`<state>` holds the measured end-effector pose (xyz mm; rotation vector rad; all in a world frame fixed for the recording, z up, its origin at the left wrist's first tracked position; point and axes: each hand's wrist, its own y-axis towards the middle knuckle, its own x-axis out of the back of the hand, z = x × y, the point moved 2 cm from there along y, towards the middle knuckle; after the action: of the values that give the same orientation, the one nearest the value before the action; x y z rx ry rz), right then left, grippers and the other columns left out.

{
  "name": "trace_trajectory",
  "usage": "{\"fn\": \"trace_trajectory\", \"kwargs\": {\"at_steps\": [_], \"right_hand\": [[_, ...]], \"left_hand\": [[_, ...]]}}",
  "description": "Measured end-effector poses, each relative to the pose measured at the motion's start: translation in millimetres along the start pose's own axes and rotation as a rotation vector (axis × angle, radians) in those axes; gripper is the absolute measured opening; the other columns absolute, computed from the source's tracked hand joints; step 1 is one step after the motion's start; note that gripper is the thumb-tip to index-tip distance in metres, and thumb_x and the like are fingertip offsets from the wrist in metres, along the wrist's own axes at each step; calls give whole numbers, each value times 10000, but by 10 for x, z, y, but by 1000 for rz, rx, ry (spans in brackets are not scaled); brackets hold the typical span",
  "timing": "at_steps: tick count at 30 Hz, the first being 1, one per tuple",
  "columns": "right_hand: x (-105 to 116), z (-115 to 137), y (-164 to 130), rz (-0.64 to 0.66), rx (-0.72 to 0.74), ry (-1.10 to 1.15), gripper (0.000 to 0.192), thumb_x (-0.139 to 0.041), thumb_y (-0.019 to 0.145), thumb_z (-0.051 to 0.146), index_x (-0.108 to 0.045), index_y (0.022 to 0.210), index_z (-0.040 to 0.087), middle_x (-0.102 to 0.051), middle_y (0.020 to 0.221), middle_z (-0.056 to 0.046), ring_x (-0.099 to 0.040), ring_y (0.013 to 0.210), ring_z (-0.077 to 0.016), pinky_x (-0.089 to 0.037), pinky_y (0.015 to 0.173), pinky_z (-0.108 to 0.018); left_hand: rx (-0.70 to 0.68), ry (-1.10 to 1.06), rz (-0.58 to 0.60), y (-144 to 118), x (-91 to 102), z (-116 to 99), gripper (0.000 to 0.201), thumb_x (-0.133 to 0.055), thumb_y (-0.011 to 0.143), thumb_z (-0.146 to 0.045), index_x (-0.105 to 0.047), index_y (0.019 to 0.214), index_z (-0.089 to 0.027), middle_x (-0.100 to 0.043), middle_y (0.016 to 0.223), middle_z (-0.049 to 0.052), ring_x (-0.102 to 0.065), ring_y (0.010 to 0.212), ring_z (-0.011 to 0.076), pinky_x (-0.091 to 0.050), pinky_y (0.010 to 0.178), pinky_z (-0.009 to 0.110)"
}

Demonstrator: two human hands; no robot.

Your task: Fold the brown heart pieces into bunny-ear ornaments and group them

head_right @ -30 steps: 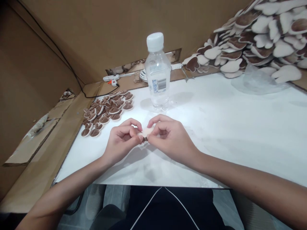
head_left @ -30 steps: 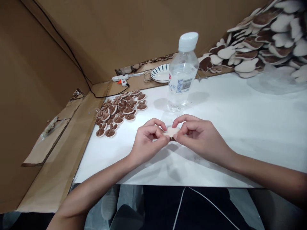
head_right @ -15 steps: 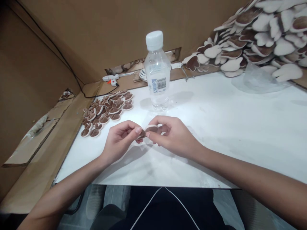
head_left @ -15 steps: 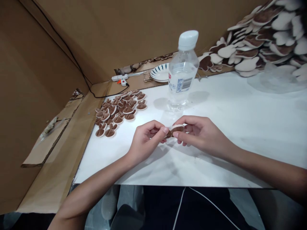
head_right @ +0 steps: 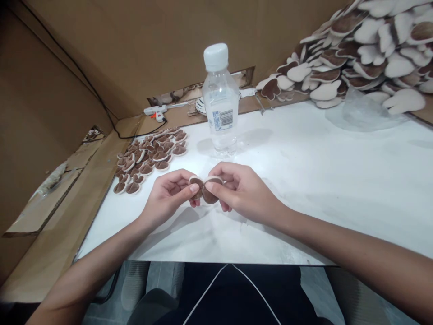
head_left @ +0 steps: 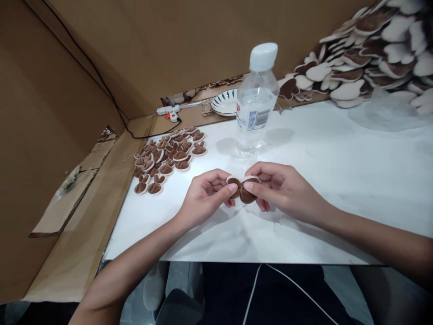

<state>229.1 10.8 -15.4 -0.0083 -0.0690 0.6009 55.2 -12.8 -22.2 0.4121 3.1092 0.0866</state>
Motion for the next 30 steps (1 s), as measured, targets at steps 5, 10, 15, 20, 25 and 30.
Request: {"fn": "trace_trajectory", "kwargs": {"at_steps": [5,10,15,20,25,30], "right_hand": [[-27,-6,-12,4,-31,-15,83,-552,870,259,-514,887,187,-611,660,8,-534,478,-93,-448,459,-229],[-9,5,-20,-117,216,-332,169,-604,772,148,-591,930,207,-608,952,-34,-565,638,-112,-429,449,-220],[1,31,-40,-206,529,-537,57,-636,740,127,-659,769,170,-577,928,-51,-490,567,-78,-380,425,-235],[7,28,-17,-130,477,-555,57,-606,784,145,-649,764,175,-592,864,-43,-499,582,-88,-429,498,-244],[12,4,11,-17,386,-544,89,-562,815,156,-611,744,177,-578,889,-49,-527,631,-101,-440,524,-236],[4,-5,16,23,271,-474,92,-556,805,156,-604,729,176,-565,903,-43,-523,624,-96,-425,497,-223]], "left_hand": [[14,-35,10,0,3,-12,201,-671,798,-233,-583,949,-134,-624,760,16,-615,620,99,-524,596,219],[-4,-15,-5,3,9,11,209,-657,810,-227,-575,983,-143,-607,770,14,-605,624,92,-518,587,206],[-29,22,-25,7,18,30,200,-635,831,-244,-573,994,-147,-590,750,4,-584,615,83,-506,589,201],[-46,49,1,5,-5,39,195,-600,856,-265,-582,1008,-145,-590,758,12,-572,634,87,-499,594,203],[-16,90,31,-3,-27,55,242,-614,845,-286,-587,1045,-153,-604,813,31,-573,683,99,-483,621,205],[-63,140,68,-8,-21,75,232,-596,859,-270,-592,1067,-166,-601,809,25,-543,664,85,-470,632,198]]}}
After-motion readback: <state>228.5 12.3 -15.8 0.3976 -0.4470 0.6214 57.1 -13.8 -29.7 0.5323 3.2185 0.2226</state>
